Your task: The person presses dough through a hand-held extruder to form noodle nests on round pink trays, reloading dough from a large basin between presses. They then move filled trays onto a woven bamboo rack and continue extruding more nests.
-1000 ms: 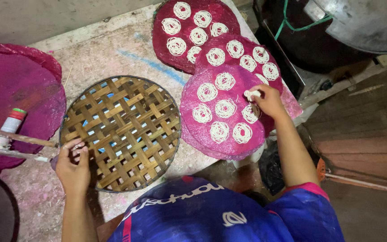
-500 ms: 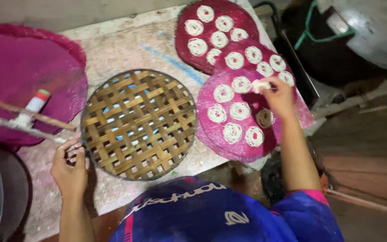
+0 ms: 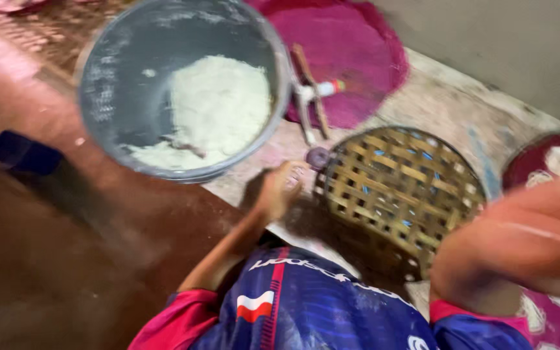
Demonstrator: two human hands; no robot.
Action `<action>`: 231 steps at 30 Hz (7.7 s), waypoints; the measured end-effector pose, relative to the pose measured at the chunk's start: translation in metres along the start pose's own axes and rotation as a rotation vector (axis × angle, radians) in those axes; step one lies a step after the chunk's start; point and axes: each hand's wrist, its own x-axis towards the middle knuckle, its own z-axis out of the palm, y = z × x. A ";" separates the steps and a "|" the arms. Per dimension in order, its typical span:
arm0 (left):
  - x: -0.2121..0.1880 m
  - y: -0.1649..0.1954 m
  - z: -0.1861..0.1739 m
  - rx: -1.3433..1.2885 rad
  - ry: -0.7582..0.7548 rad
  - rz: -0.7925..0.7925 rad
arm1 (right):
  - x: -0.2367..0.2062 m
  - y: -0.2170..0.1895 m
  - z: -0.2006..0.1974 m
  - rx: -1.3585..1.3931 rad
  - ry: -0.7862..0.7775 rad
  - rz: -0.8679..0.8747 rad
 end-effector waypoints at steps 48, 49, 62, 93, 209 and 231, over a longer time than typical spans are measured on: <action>0.053 -0.176 0.513 1.727 -1.159 -0.154 | -0.184 -0.427 -0.378 -1.591 0.620 1.332; 0.055 -0.173 0.514 1.730 -1.157 -0.140 | -0.185 -0.429 -0.379 -1.544 0.620 1.299; 0.137 -0.064 0.475 0.910 -1.020 0.342 | -0.038 -0.393 -0.298 -0.976 0.592 0.983; 0.248 0.067 0.061 1.003 0.565 -0.443 | -0.219 -0.225 -0.200 -0.895 0.451 1.448; 0.183 -0.070 0.380 -1.262 -0.274 -0.343 | 0.001 -0.097 -0.315 -1.301 -0.730 1.561; 0.151 -0.100 0.382 0.009 -0.620 -0.789 | -0.002 -0.101 -0.351 -1.332 -0.520 1.575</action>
